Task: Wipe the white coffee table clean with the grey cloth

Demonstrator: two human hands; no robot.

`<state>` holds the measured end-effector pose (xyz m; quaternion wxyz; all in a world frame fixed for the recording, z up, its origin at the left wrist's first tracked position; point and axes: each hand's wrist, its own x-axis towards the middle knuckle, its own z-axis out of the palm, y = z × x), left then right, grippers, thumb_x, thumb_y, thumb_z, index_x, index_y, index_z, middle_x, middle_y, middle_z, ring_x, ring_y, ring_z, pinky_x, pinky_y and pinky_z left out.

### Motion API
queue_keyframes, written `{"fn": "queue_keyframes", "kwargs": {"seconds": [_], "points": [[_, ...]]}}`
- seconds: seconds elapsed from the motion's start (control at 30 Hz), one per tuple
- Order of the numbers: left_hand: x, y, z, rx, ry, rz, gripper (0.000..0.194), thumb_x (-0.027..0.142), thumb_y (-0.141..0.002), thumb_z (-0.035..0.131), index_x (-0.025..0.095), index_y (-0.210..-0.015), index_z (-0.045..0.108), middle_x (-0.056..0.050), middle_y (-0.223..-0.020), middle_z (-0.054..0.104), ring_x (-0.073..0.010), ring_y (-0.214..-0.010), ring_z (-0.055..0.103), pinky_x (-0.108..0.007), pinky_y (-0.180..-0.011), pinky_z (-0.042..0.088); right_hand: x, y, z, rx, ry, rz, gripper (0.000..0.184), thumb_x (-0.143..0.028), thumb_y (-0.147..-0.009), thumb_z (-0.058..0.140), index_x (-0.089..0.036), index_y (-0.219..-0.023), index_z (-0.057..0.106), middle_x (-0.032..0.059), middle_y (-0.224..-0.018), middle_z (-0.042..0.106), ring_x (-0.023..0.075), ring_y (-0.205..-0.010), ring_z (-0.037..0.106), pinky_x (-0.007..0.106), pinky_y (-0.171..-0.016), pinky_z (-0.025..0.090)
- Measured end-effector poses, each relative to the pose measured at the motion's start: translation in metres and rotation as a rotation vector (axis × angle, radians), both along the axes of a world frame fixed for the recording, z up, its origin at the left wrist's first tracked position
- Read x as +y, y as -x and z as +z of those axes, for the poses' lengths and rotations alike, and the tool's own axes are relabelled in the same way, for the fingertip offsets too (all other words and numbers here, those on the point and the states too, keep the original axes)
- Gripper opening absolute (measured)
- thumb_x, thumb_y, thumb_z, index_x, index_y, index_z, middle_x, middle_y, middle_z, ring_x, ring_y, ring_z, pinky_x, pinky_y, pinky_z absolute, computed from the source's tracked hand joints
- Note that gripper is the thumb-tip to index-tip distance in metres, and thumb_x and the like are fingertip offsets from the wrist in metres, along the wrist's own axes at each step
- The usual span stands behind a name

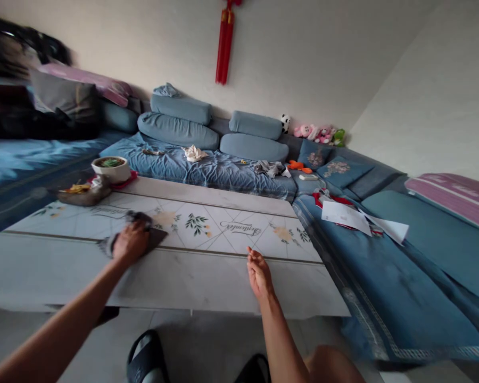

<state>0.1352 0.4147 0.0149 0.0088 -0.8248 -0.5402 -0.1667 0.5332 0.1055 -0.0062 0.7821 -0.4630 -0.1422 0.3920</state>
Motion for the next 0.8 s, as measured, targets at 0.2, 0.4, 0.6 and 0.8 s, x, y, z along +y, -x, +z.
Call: {"fn": "queue_keyframes", "kwargs": {"seconds": [0.2,0.4,0.6,0.8], "points": [[-0.144,-0.093,-0.028,-0.071,0.081,-0.459,0.073,0.018,-0.100,0.057,0.024,-0.172,0.063,-0.007,-0.181,0.058,-0.0318,-0.173,0.048,-0.051,-0.146,0.041,0.000,-0.007,-0.015,-0.177,0.096,0.025,0.057,-0.032,-0.058,0.104,-0.027,-0.109,0.078,0.0090,-0.148,0.081,0.0278,-0.138,0.075,0.023,-0.081,0.063],[-0.079,0.042,-0.050,-0.016,0.096,-0.383,0.073,0.023,-0.102,0.057,0.033,-0.174,0.061,0.000,-0.184,0.054,-0.0284,-0.171,0.051,-0.053,-0.147,0.040,0.013,-0.055,-0.018,-0.914,0.255,0.070,0.029,-0.041,-0.076,0.074,-0.025,-0.098,0.082,0.0140,-0.141,0.081,0.0342,-0.134,0.076,0.051,-0.116,0.062],[0.027,0.111,0.021,0.053,0.075,0.121,0.062,0.025,-0.111,0.044,0.013,-0.168,0.065,-0.018,-0.178,0.059,-0.0309,-0.166,0.056,-0.049,-0.144,0.041,0.025,-0.102,-0.052,-1.415,0.236,-0.071,0.027,-0.034,-0.095,0.056,-0.026,-0.101,0.080,0.0142,-0.139,0.082,0.0303,-0.127,0.080,0.048,-0.111,0.066],[0.012,-0.027,0.046,0.028,0.092,0.058,0.054,0.021,-0.108,0.047,0.015,-0.153,0.077,-0.023,-0.160,0.072,-0.0386,-0.162,0.057,-0.061,-0.142,0.039,0.027,-0.108,-0.070,-1.646,0.126,-0.092,0.033,-0.024,-0.105,0.047,-0.026,-0.112,0.080,0.0133,-0.143,0.080,0.0285,-0.129,0.081,0.043,-0.103,0.070]]}}
